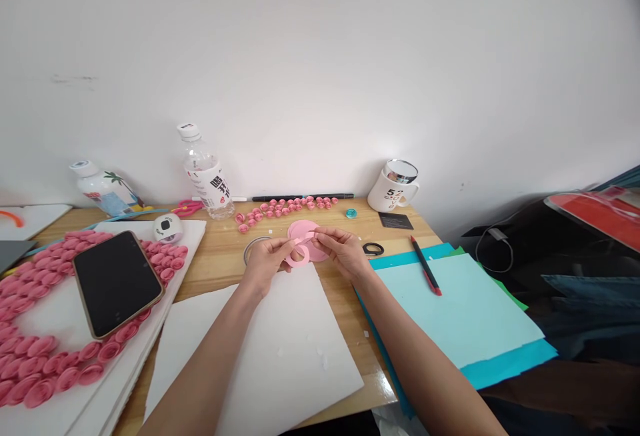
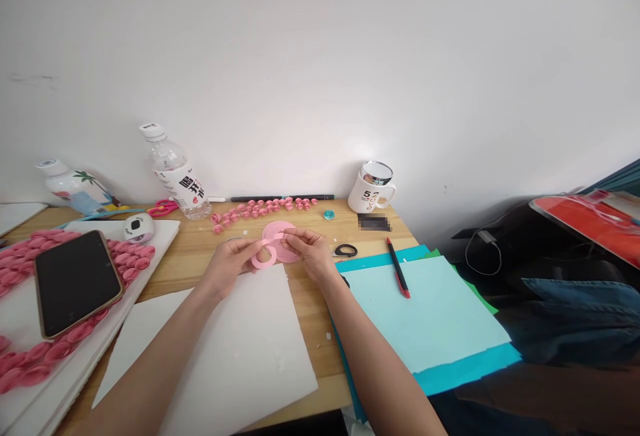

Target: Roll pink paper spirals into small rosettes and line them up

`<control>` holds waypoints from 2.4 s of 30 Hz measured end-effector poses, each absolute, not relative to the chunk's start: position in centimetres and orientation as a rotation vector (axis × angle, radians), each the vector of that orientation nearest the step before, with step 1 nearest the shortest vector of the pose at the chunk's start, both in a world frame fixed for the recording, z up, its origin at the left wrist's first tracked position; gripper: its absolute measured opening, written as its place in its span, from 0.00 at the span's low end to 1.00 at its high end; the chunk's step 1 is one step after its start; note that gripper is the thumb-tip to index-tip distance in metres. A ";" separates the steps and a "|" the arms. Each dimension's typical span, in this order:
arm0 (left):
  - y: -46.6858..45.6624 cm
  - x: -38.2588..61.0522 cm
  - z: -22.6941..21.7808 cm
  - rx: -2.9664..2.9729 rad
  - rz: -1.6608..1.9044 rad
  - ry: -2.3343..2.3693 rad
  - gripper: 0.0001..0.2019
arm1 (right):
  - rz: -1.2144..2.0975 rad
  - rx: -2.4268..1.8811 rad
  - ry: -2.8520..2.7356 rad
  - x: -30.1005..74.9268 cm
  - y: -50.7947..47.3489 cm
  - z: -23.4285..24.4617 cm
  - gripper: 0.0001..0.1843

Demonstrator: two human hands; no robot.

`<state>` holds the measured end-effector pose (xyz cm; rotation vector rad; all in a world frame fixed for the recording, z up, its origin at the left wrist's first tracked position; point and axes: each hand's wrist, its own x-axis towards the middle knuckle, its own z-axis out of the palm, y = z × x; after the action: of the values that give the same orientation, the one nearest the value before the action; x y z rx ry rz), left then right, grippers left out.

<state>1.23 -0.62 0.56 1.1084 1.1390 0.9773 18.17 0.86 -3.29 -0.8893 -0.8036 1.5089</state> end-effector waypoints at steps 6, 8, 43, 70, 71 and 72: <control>-0.6 1.3 0.5 1.131 0.967 1.112 0.13 | 1.522 -0.925 -0.782 18.2 0.8 -3.2 0.15; -0.6 1.3 0.4 1.134 0.967 1.113 0.12 | 1.515 -0.914 -0.813 18.1 0.7 -3.0 0.12; -0.2 1.0 -0.4 0.917 0.954 0.939 0.12 | 1.450 -0.920 -0.923 17.9 0.5 -2.8 0.11; -0.1 0.9 0.0 0.805 0.951 0.928 0.11 | 1.491 -0.840 -0.965 17.7 0.3 -2.6 0.08; -0.1 0.9 0.0 0.809 0.948 0.929 0.11 | 1.490 -0.839 -0.964 17.7 0.4 -2.7 0.08; -0.1 0.9 0.1 0.817 0.948 0.930 0.11 | 1.488 -0.839 -0.961 17.7 0.4 -2.7 0.08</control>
<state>0.93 -0.11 0.08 0.8172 0.9303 0.9479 17.70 0.40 -2.72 -0.8394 -0.9609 1.4875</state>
